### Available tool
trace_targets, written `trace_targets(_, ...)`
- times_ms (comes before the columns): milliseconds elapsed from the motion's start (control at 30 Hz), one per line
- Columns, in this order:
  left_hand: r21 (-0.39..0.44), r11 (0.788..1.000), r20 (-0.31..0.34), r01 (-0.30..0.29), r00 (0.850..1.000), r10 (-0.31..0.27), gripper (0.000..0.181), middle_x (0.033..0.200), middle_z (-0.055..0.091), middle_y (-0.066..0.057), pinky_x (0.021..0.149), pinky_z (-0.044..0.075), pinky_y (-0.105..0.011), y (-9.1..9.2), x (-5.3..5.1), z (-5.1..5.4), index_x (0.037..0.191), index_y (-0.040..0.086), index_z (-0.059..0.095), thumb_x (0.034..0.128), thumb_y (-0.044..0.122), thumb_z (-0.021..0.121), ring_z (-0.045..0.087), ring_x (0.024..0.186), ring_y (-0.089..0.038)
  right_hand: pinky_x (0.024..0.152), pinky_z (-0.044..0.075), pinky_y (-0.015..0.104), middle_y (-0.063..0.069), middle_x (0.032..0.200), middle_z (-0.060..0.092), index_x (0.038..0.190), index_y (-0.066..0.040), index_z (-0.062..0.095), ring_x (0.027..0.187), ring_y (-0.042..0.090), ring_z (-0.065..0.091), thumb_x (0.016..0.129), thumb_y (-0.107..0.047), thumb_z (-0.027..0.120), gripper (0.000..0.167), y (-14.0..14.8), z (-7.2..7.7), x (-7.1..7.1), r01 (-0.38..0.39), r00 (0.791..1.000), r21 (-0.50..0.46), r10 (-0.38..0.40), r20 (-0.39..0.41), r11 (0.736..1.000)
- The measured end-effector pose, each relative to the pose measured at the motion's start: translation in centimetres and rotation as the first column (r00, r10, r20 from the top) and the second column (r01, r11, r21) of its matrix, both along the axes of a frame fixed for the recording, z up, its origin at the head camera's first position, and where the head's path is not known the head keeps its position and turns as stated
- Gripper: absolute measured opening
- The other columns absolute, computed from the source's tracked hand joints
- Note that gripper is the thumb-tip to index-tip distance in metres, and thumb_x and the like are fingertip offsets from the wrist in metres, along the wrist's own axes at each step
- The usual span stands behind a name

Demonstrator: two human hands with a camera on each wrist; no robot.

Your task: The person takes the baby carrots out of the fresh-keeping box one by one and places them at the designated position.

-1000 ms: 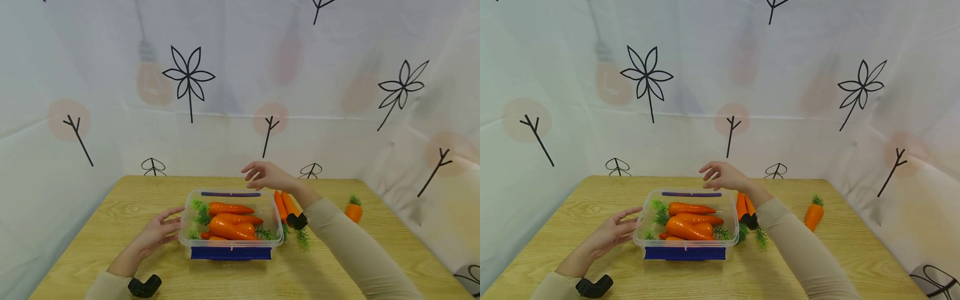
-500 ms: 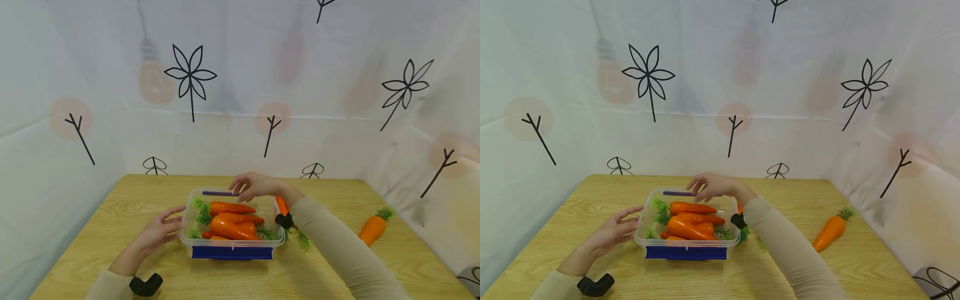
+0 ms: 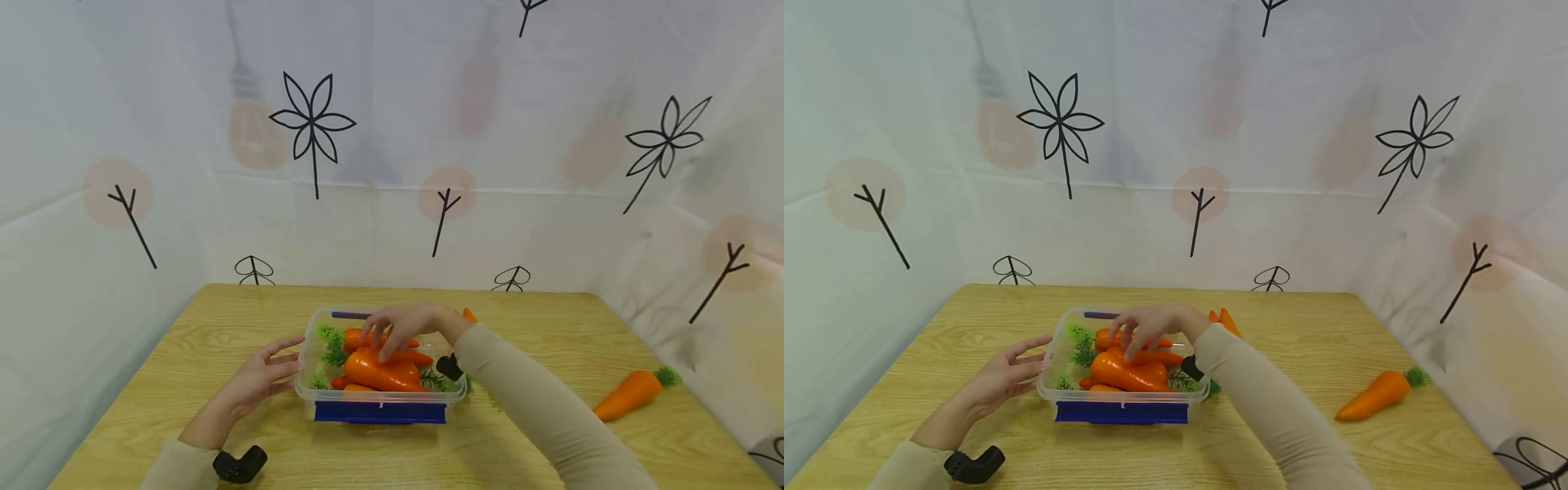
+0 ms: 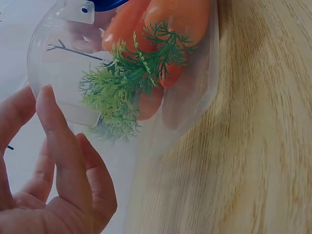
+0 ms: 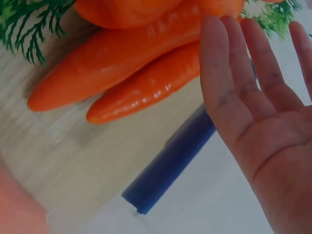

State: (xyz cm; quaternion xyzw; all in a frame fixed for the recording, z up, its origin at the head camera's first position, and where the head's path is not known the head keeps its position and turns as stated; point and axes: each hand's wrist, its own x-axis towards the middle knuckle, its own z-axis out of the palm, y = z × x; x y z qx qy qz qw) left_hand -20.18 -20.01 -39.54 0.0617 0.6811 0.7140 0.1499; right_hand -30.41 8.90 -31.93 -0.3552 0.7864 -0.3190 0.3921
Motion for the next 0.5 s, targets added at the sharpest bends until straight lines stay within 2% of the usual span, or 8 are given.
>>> trace_targets(200, 0.006, 1.0, 0.006, -0.001, 1.0, 0.001, 0.067, 0.14, 0.035, -0.028, 0.079, 0.051, -0.031, 0.2, -0.1, 0.1, 0.145, 0.004, 0.028, 0.0894, 0.016, 0.064, 0.055, 0.109, -0.027, 0.075, 0.053, 0.038, 0.009, 0.11, 0.055, 0.124, -0.013, 0.055, 0.093, 0.02, 0.058, 0.081, -0.002, 0.072, 0.047, -0.6, -0.6, 0.2, -0.03, 0.999, 0.039, 0.029, 0.033, 0.999)
trace_targets(367, 0.006, 1.0, 0.001, 0.0, 1.0, 0.0, 0.067, 0.14, 0.035, -0.028, 0.079, 0.051, -0.031, 0.2, -0.1, 0.0, 0.145, 0.004, 0.029, 0.0893, 0.016, 0.065, 0.055, 0.109, -0.028, 0.069, 0.053, 0.032, 0.007, 0.112, 0.052, 0.131, -0.017, 0.05, 0.08, 0.017, 0.056, 0.08, -0.003, 0.073, 0.058, -0.9, -0.9, 0.2, -0.069, 0.997, 0.085, 0.066, 0.036, 0.994)
trace_targets(500, 0.001, 1.0, -0.006, 0.001, 1.0, -0.001, 0.067, 0.14, 0.035, -0.028, 0.08, 0.051, -0.031, 0.2, -0.2, -0.1, 0.145, 0.004, 0.029, 0.0893, 0.017, 0.064, 0.055, 0.11, -0.028, 0.065, 0.052, 0.029, 0.005, 0.111, 0.05, 0.132, -0.02, 0.049, 0.069, 0.016, 0.053, 0.08, -0.003, 0.073, 0.06, -1.2, -1.1, 0.4, -0.083, 0.997, 0.12, 0.081, 0.018, 0.989)
